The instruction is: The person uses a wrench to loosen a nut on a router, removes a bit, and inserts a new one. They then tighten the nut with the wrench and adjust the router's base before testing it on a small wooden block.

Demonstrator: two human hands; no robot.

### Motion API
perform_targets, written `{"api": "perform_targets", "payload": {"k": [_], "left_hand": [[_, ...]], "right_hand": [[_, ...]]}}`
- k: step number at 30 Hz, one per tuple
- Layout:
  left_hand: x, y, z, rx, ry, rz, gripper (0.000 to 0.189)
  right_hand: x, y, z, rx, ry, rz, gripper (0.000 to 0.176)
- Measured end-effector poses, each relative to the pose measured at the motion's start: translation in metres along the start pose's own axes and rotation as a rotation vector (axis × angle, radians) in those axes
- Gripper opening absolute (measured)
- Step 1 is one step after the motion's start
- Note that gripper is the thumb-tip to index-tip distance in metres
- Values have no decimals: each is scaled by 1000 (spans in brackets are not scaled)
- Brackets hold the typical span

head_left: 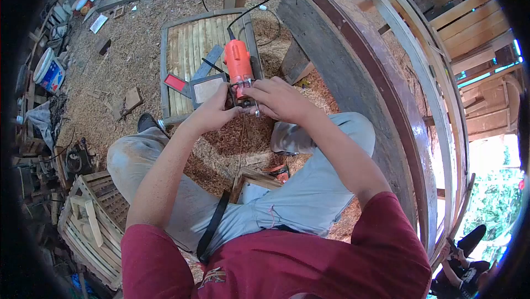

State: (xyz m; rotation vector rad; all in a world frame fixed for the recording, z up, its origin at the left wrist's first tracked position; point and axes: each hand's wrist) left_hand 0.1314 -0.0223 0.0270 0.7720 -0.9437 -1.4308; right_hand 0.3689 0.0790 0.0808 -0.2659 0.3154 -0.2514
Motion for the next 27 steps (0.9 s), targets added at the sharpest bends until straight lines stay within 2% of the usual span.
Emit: {"api": "perform_targets", "payload": {"k": [7,16,23,27], "left_hand": [[3,-1,1,64,10,53,54],[1,-13,-9,249,18,13,51],[-4,-30,-21,352,36,-45,57],[0,-12,-12,219,23,16,58]], "right_hand": [[-6,9,-23,-33,146,74,53],[-9,18,-39,-26,255,155,37],[-12,17,-36,-53,250,78,27],[-18,24,-39,-126,302,30,19]]}}
Point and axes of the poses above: each hand's wrist, its own x-axis away from the middle knuckle, its own z-axis out of the back of the hand, y = z × x, and after that the axes turned 5 degrees about y, right-handed
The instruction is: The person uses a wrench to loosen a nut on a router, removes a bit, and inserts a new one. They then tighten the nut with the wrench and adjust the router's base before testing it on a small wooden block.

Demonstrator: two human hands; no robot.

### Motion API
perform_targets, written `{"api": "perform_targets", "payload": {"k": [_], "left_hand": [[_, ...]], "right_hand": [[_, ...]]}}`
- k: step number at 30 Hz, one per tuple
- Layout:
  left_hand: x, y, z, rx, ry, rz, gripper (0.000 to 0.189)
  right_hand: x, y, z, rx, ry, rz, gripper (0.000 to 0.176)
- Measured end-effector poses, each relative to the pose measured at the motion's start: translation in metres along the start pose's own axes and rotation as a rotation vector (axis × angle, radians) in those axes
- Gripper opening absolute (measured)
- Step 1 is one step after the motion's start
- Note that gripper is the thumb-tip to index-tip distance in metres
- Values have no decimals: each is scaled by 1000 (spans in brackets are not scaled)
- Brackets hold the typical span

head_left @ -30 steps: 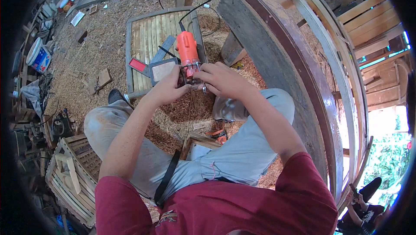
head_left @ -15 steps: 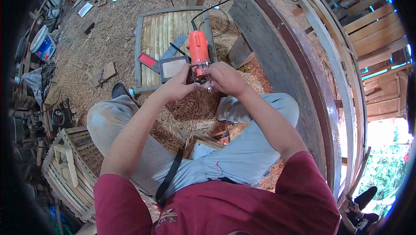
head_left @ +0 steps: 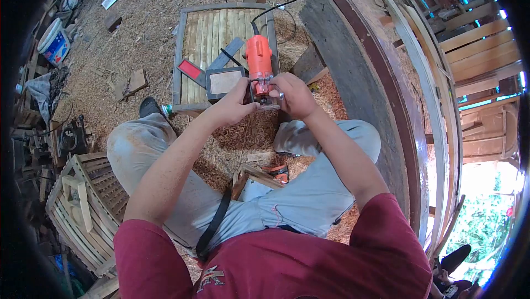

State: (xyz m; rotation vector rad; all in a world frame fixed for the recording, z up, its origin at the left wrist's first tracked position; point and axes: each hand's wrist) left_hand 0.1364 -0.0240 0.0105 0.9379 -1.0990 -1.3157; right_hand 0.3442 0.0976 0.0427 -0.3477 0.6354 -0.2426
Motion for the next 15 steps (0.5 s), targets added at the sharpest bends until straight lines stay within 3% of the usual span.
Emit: {"api": "perform_targets", "payload": {"k": [4,7,10,15], "left_hand": [[-4,-12,-3,-54,19,-24,59],[-5,-14,-5,-42,22,-36,60],[-6,-13,-4,-33,14,-40,60],[-5,-10,1,-45,-18,9,62]], "right_hand": [[-5,-1,0,-99,74,-84,23],[-11,1,2,-190,4,-265,15],[-21,-6,5,-319,41,-361,25],[-27,12,-8,-270,62,-332,28]]}}
Point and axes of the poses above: each hand's wrist, its own x-axis away from the middle knuckle, its own z-axis out of the back of the hand, y = z × x, and after that the axes turned 5 degrees about y, right-handed
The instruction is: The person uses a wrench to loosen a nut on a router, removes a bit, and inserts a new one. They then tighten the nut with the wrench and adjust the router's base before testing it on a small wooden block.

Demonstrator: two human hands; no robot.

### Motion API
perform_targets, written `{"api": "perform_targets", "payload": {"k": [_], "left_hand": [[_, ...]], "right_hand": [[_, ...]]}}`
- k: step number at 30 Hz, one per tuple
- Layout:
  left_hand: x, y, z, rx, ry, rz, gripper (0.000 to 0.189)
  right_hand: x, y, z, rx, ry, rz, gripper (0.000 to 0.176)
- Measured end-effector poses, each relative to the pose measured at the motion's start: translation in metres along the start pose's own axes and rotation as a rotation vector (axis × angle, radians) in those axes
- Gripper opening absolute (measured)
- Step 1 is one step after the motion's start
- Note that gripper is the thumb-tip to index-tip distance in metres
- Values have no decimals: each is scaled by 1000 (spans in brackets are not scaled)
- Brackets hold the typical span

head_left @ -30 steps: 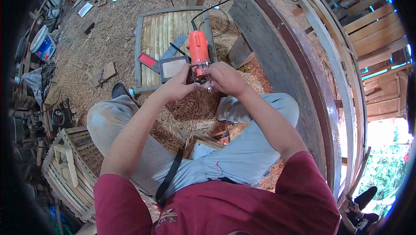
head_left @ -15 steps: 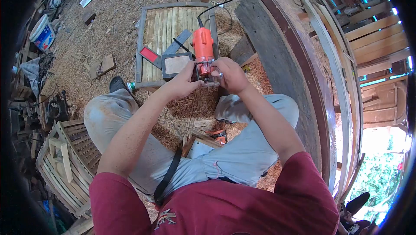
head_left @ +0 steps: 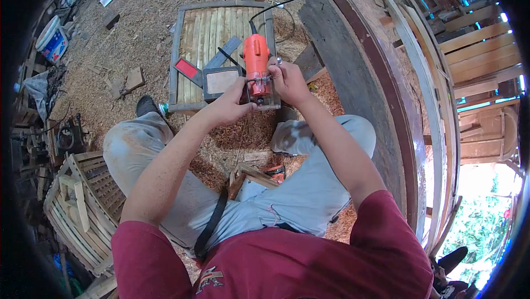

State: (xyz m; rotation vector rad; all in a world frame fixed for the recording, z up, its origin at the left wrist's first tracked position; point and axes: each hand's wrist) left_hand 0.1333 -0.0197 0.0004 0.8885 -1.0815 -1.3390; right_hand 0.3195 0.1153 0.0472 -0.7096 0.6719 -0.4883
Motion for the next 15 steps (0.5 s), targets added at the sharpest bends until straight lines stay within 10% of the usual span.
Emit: {"api": "perform_targets", "payload": {"k": [15], "left_hand": [[0,-1,2,-27,-1,17,66]], "right_hand": [[-5,-5,0,78,-5,-39,35]]}}
Point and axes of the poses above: each hand's wrist, its own x-axis away from the middle knuckle, its own z-axis out of the back of the hand, y = z × x, and after that the axes turned 5 degrees about y, right-handed
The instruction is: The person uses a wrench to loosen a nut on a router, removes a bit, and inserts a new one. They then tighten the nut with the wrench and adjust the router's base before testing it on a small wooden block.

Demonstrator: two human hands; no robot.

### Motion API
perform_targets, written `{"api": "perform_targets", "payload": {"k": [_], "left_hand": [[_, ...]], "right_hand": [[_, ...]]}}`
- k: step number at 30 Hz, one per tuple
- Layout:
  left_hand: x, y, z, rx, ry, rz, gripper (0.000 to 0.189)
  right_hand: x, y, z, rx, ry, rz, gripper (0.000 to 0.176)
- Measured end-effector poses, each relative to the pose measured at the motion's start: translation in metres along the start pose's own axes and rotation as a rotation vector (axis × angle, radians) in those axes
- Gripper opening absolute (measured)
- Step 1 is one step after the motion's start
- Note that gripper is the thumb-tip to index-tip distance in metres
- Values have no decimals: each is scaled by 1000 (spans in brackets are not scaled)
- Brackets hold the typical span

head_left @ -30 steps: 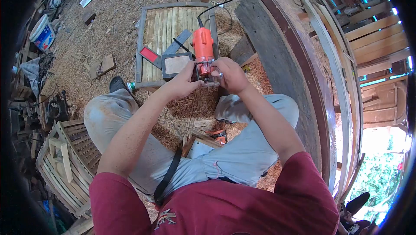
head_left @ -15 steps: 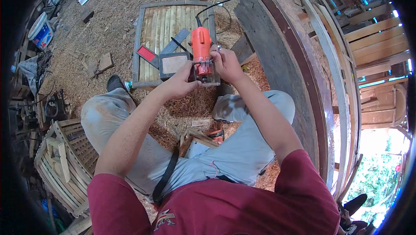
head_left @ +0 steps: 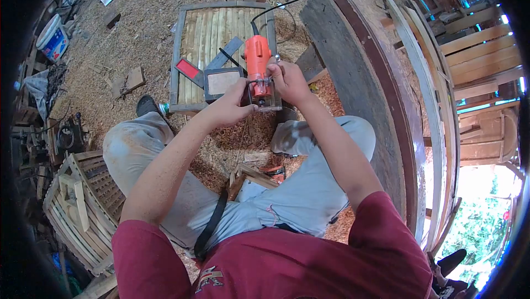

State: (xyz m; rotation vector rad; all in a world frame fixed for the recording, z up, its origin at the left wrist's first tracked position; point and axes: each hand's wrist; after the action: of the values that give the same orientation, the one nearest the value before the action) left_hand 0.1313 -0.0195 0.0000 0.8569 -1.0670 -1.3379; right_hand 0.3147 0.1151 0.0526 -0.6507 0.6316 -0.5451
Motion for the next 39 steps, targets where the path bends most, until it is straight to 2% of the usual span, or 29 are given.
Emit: {"api": "perform_targets", "payload": {"k": [4,8,13,20,25,31,39], "left_hand": [[0,6,2,-108,26,-31,64],[1,24,10,-213,30,-61,65],[0,43,16,-217,5,-59,66],[2,41,17,-242,31,-132,71],[6,46,19,-228,22,-93,69],[4,35,20,-316,12,-73,69],[1,33,19,-289,-8,-63,74]], "right_hand": [[5,-1,14,22,-65,31,30],[16,-11,29,-20,-102,-24,26],[24,-23,37,8,-121,53,28],[30,-30,37,13,-126,-3,26],[32,-33,36,84,-123,-14,21],[42,-33,28,214,-107,94,20],[56,-39,24,312,-74,245,31]]}}
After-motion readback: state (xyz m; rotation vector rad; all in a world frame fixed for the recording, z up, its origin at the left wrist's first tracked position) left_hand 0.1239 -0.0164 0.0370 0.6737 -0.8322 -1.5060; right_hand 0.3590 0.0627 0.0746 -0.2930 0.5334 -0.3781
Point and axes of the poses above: each hand's wrist, its own x-axis away from the middle knuckle, its own z-axis out of the back of the hand, y = z × x, and after that the axes turned 5 degrees about y, right-handed
